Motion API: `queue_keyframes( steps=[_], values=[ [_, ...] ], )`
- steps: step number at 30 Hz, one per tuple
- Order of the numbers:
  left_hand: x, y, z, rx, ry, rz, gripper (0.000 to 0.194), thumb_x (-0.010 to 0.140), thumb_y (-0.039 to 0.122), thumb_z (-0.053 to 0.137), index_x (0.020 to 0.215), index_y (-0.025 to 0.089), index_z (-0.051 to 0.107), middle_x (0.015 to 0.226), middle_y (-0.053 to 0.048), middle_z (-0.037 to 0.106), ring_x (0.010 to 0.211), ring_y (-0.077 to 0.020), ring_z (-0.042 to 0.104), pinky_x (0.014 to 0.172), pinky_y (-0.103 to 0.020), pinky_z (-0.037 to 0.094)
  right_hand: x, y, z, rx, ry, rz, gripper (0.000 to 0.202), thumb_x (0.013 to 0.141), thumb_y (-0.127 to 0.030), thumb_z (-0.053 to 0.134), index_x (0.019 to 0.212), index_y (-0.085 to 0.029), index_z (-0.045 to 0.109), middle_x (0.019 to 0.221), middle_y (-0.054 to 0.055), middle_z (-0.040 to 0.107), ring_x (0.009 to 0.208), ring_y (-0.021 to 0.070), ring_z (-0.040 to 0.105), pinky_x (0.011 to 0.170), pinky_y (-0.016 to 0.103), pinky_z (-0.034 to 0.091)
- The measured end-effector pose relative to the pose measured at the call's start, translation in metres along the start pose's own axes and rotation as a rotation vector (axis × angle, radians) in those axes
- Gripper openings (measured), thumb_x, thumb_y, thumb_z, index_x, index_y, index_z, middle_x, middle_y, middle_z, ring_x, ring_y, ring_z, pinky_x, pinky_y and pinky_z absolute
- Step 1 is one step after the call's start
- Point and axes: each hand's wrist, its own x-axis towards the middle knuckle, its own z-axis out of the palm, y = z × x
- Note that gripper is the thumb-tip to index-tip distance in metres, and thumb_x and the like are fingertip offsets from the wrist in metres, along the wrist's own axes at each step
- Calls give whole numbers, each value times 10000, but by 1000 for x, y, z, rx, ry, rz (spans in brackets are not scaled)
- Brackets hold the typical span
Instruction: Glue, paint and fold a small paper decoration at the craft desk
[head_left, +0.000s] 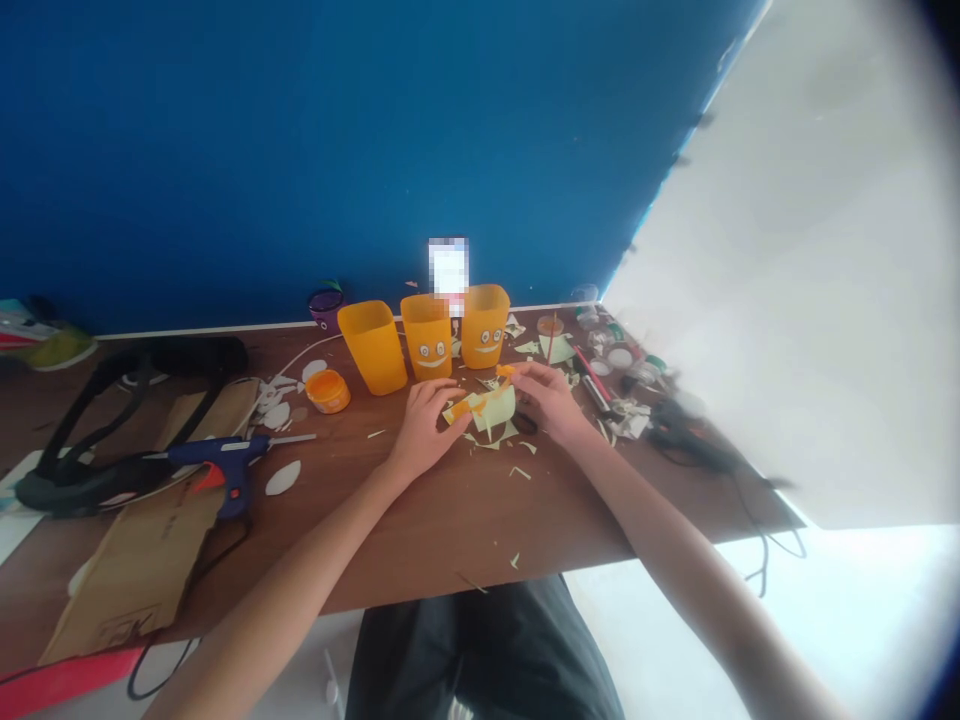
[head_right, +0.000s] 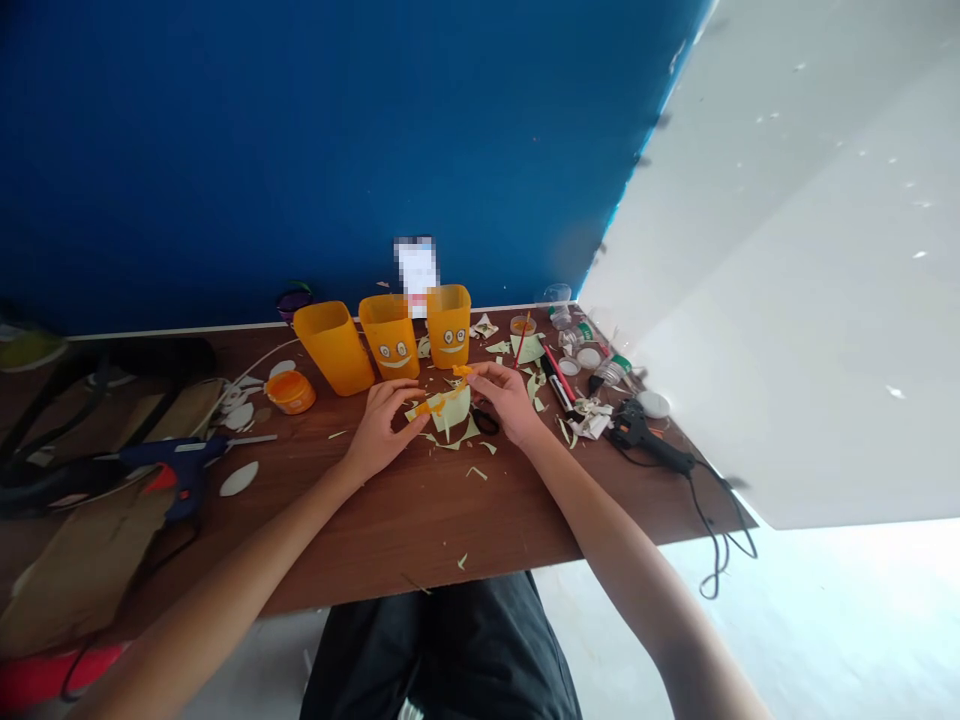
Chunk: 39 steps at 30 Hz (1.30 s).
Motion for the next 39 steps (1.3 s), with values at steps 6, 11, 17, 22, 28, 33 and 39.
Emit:
queue_keyframes(
  steps=[6, 11, 17, 22, 28, 33, 39],
  values=[
    [0, 0, -1, -12, -76, 23, 140, 909, 359, 571, 914, 245, 651, 1342, -33, 544, 1272, -250, 402, 1108, -477, 337, 1, 9, 8, -52, -101, -41, 265, 718, -460, 775, 765, -218, 679, 1008, 14, 690, 684, 99, 554, 660, 261, 473],
    [1, -3, -2, -49, -66, 12, 189, 925, 333, 546, 791, 236, 638, 1260, -23, 595, 1230, -236, 425, 1094, -473, 352, 1, 8, 8, -79, -64, -33, 266, 686, -452, 799, 738, -219, 682, 1058, 15, 668, 740, 111, 571, 664, 259, 477],
    [2, -6, 1, -73, -68, -39, 196, 913, 335, 556, 771, 233, 643, 1240, -38, 604, 1228, -257, 428, 1073, -494, 369, -1, 2, 6, -44, -78, -45, 270, 691, -453, 799, 721, -223, 663, 1135, 20, 635, 833, 136, 605, 699, 267, 506],
    [1, -6, 0, -85, -62, -50, 188, 901, 316, 569, 752, 228, 645, 1243, -36, 605, 1234, -262, 418, 1079, -502, 355, -1, 3, 5, -49, -72, -30, 295, 688, -476, 794, 745, -221, 656, 1152, 23, 637, 822, 135, 606, 674, 254, 505],
    [2, -4, -3, -101, -71, -57, 218, 897, 311, 567, 710, 212, 620, 1243, -41, 603, 1232, -263, 413, 1085, -500, 340, 1, 7, 2, -27, -77, -37, 247, 730, -452, 774, 800, -237, 675, 1147, 9, 627, 844, 132, 606, 705, 264, 500],
    [1, -6, -1, -108, -51, -30, 203, 897, 297, 572, 719, 212, 622, 1224, -38, 610, 1223, -256, 421, 1083, -496, 335, 1, 4, 2, -171, -129, -129, 269, 780, -478, 723, 778, -221, 645, 1132, 33, 634, 835, 150, 597, 713, 295, 499],
    [-1, -4, -2, -109, -47, 26, 178, 904, 299, 571, 760, 217, 635, 1209, -43, 615, 1208, -249, 432, 1069, -481, 350, 0, 4, 1, -528, -244, -395, 208, 871, -433, 646, 969, -254, 688, 1153, 68, 637, 1035, 223, 606, 825, 367, 501]
  ],
)
